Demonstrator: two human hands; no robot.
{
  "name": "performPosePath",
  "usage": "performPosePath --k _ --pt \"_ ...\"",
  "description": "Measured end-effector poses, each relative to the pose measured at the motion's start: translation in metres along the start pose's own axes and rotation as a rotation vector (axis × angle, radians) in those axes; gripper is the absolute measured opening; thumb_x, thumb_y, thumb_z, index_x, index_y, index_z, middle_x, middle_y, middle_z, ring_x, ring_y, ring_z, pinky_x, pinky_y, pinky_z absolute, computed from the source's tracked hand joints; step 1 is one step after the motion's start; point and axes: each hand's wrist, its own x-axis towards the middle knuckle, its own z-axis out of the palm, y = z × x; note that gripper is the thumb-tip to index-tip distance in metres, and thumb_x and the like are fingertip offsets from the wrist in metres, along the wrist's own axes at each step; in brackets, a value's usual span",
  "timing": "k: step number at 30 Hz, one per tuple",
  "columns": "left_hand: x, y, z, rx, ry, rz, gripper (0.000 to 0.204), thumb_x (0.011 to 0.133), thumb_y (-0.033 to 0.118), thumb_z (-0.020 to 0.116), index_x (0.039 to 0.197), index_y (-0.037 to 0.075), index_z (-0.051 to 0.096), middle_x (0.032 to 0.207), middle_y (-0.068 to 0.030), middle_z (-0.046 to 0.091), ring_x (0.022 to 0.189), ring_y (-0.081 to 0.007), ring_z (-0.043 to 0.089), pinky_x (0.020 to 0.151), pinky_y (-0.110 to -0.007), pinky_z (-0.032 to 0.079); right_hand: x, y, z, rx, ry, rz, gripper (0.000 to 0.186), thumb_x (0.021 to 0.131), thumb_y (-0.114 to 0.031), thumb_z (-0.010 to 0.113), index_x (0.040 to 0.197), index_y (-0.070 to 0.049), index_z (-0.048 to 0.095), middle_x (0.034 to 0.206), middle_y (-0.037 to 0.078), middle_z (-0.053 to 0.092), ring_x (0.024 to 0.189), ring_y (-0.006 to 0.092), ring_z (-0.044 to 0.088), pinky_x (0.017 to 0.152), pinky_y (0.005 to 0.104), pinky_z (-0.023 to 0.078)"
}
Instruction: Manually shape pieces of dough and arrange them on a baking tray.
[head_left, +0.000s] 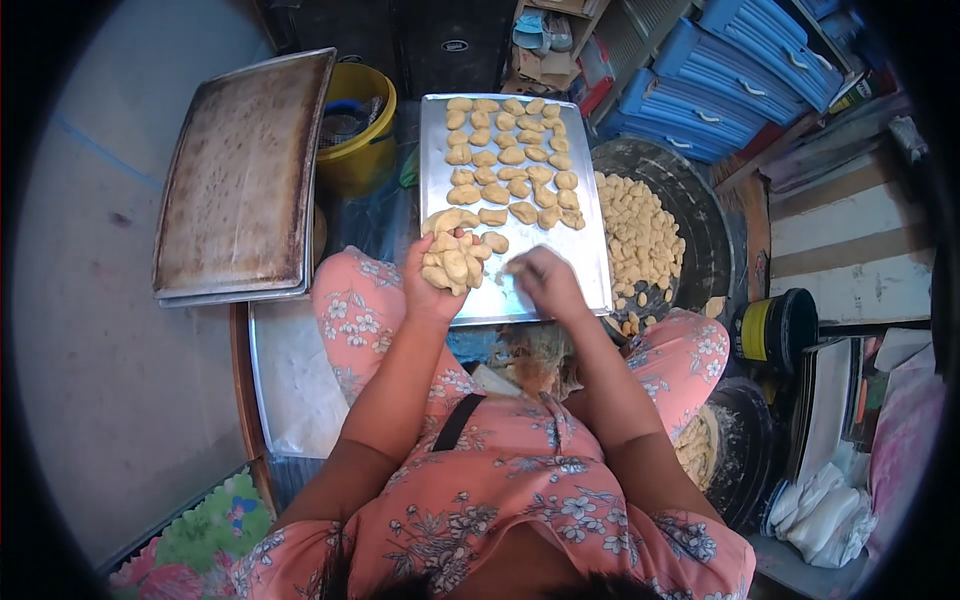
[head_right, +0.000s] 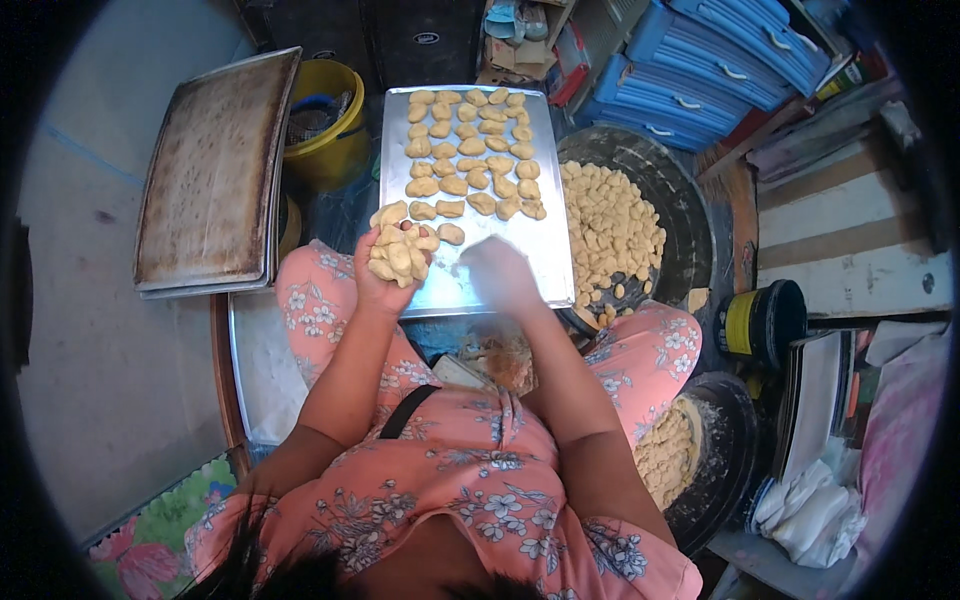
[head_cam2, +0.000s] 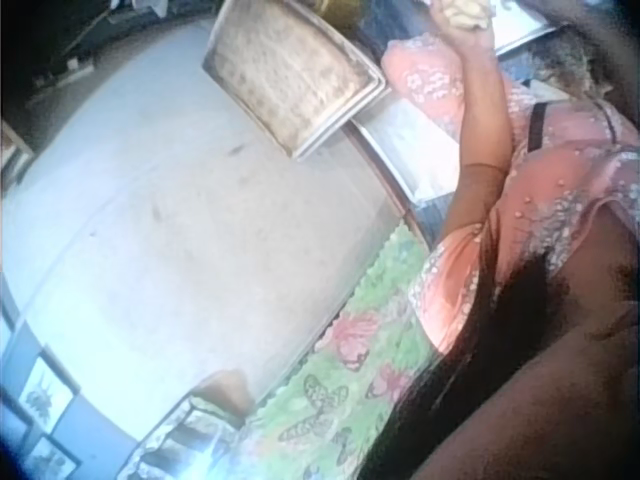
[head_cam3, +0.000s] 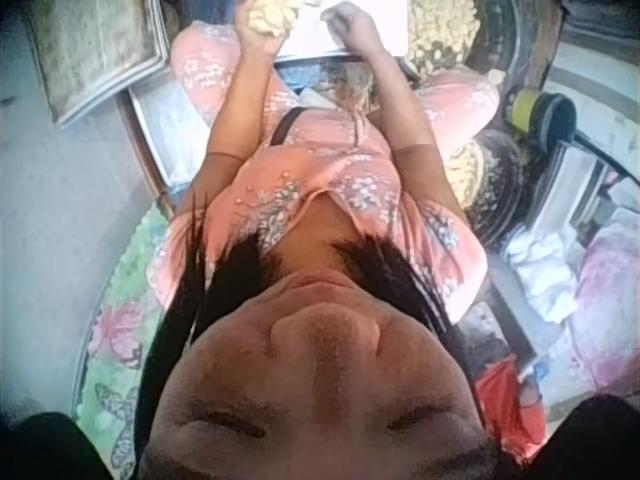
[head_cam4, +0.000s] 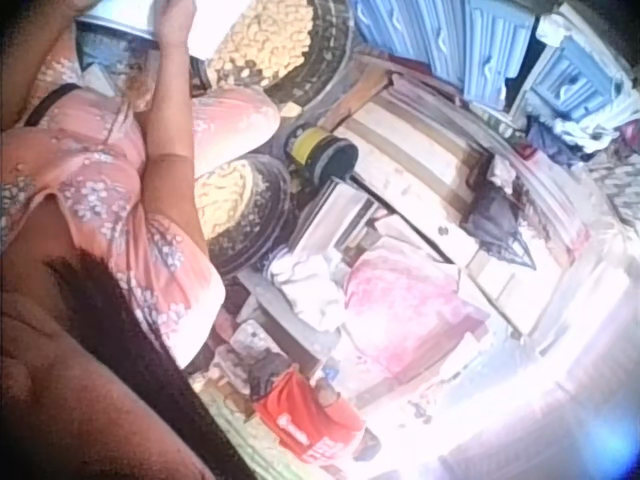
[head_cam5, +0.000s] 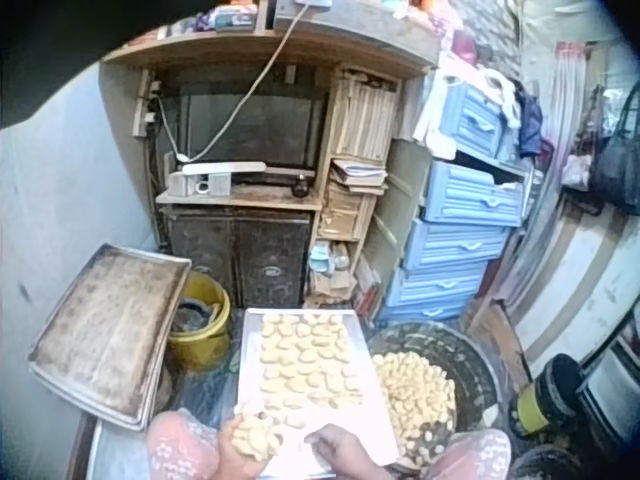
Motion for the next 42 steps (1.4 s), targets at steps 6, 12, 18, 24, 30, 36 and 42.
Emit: performPosePath --k 6,12,18,24,30,36,42 --pt "0.001 -0.018 -0.011 0.093 0.101 -0.082 0.040 0.084 0.031 0.055 0.107 -0.001 0.053 0.098 -0.0116 0.058 0.097 -0.0282 0.056 0.081 -0.042 0.051 0.029 0.026 0.002 -0.041 0.177 0.048 0.016 0.081 -0.010 0.059 0.094 -0.004 0.066 0.088 0.012 0.062 0.086 0.0276 0.059 0.077 0.0364 0.047" --pt "-0.003 -0.028 -0.006 0.230 0.149 -0.227 0.041 0.086 0.031 0.054 0.110 -0.002 0.054 0.096 -0.0136 0.062 0.085 -0.0287 0.063 0.073 -0.039 0.054 0.018 -0.021 -0.013 0.564 -0.026 0.172 0.032 0.085 -0.017 0.066 0.114 -0.006 0.061 0.092 0.003 0.062 0.081 0.0141 0.056 0.076 0.0276 0.046" --pt "0.003 -0.032 -0.021 0.311 0.092 -0.341 0.033 0.088 0.028 0.054 0.100 -0.002 0.058 0.096 -0.0143 0.061 0.090 -0.0296 0.061 0.077 -0.040 0.052 0.018 0.022 -0.026 0.805 0.238 0.307 0.030 0.081 -0.011 0.068 0.109 -0.001 0.060 0.093 0.006 0.062 0.080 0.0103 0.057 0.067 0.0250 0.046" --pt "0.003 -0.032 -0.017 0.238 0.151 -0.189 0.038 0.079 0.032 0.054 0.096 -0.001 0.058 0.093 -0.0157 0.060 0.093 -0.0342 0.058 0.084 -0.045 0.048 0.010 0.066 -0.004 -0.271 0.432 0.052 0.022 0.074 -0.004 0.068 0.096 -0.005 0.065 0.087 0.010 0.059 0.082 0.0239 0.060 0.073 0.0316 0.047" --pt "0.001 -0.037 -0.016 0.268 0.163 -0.220 0.037 0.082 0.030 0.054 0.102 -0.002 0.055 0.093 -0.0154 0.060 0.090 -0.0327 0.058 0.082 -0.043 0.050 0.006 0.044 -0.015 -0.195 0.317 0.083 0.025 0.073 -0.008 0.068 0.098 -0.005 0.065 0.096 0.013 0.056 0.090 0.0308 0.058 0.079 0.0366 0.047" --pt "0.002 -0.043 -0.009 0.365 0.141 -0.303 0.030 0.089 0.026 0.056 0.104 0.000 0.055 0.093 -0.0145 0.060 0.087 -0.0280 0.059 0.074 -0.037 0.052 -0.002 -0.001 -0.022 0.616 -0.186 0.277 0.032 0.082 -0.012 0.067 0.111 -0.002 0.061 0.102 0.004 0.059 0.083 0.0117 0.054 0.077 0.0259 0.045" --pt "-0.005 -0.041 -0.014 0.291 0.067 -0.326 0.023 0.089 0.026 0.055 0.094 0.004 0.058 0.093 -0.0143 0.059 0.088 -0.0304 0.058 0.074 -0.042 0.052 0.002 0.042 -0.045 0.691 0.330 0.265 0.025 0.079 -0.002 0.066 0.103 -0.002 0.061 0.084 0.002 0.060 0.074 0.0089 0.056 0.065 0.0220 0.047"
